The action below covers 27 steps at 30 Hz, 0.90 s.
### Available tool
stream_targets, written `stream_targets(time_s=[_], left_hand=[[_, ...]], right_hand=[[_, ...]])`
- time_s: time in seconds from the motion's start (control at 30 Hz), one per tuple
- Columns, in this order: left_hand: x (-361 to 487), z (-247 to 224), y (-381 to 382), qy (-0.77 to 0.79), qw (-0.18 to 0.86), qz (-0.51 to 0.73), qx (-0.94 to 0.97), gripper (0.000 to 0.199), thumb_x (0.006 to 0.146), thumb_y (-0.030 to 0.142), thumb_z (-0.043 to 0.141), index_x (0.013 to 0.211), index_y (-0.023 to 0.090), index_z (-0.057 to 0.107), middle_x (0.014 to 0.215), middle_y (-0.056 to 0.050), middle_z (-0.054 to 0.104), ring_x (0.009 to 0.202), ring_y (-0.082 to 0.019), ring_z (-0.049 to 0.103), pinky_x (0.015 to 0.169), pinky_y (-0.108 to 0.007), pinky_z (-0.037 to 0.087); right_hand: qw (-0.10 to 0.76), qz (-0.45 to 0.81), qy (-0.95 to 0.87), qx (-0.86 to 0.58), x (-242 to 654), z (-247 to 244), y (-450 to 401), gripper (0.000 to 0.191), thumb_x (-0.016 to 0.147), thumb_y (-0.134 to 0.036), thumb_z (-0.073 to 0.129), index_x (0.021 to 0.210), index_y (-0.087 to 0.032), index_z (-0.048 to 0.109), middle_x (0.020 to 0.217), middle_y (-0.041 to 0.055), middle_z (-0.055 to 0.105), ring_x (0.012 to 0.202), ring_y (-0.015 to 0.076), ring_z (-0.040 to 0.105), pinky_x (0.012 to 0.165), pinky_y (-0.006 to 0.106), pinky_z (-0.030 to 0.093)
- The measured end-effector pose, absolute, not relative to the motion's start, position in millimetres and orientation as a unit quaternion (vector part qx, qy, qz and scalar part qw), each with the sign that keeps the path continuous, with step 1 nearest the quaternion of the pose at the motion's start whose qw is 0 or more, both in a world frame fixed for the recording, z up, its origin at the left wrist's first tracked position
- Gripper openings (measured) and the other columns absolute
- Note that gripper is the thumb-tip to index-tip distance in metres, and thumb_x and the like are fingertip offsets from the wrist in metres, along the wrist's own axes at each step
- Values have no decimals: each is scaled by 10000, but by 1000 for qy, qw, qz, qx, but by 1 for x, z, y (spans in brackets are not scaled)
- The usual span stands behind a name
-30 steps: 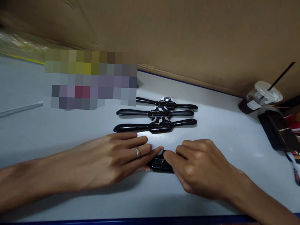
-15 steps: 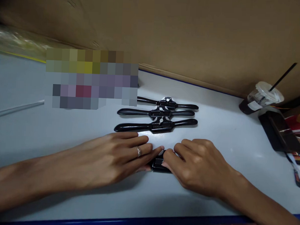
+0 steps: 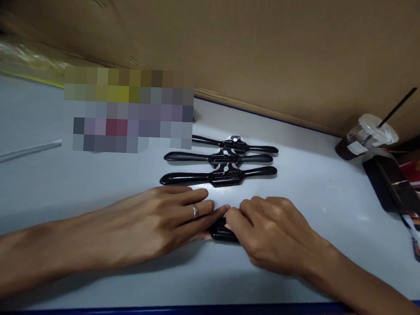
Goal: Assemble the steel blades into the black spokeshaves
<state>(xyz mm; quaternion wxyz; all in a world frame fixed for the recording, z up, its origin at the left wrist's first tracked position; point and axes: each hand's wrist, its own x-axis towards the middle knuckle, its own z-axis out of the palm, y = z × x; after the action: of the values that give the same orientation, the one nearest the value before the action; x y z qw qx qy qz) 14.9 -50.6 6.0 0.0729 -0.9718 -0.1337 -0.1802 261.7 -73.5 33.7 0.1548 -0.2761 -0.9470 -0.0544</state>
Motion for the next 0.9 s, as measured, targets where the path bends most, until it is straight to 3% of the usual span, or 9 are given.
stream_targets(time_s=[0.3,0.57,0.77,0.9], left_hand=[[16,10,-51,-138,65,-188,-970,316,1089,183,402,1149,34,674,849,-69,688,758,-223,608,599,-377,466],[17,11,-50,-137,89,-183,-970,318,1088,173,394,1148,46,679,832,-63,697,753,-214,624,606,-361,490],[15,12,-49,-128,108,-159,-973,345,1102,216,368,1220,31,634,921,-96,728,795,-241,666,619,-372,506],[14,12,-49,-132,99,-162,-973,294,1098,265,423,1166,77,639,920,-91,719,797,-233,648,638,-355,482]], right_hand=[[150,-72,-942,-291,257,34,-78,283,977,-75,480,745,-189,595,634,-7,546,546,156,400,551,339,309],[149,-87,-929,-328,252,32,-83,377,1063,-160,419,725,-184,585,613,-5,539,509,148,401,544,335,272],[148,17,-907,-394,281,53,-63,386,1101,-265,424,738,-196,537,661,-10,578,523,114,430,560,295,289],[33,127,-905,-406,298,70,-59,255,1069,-282,501,841,-209,590,718,-22,622,590,124,514,603,293,328]])
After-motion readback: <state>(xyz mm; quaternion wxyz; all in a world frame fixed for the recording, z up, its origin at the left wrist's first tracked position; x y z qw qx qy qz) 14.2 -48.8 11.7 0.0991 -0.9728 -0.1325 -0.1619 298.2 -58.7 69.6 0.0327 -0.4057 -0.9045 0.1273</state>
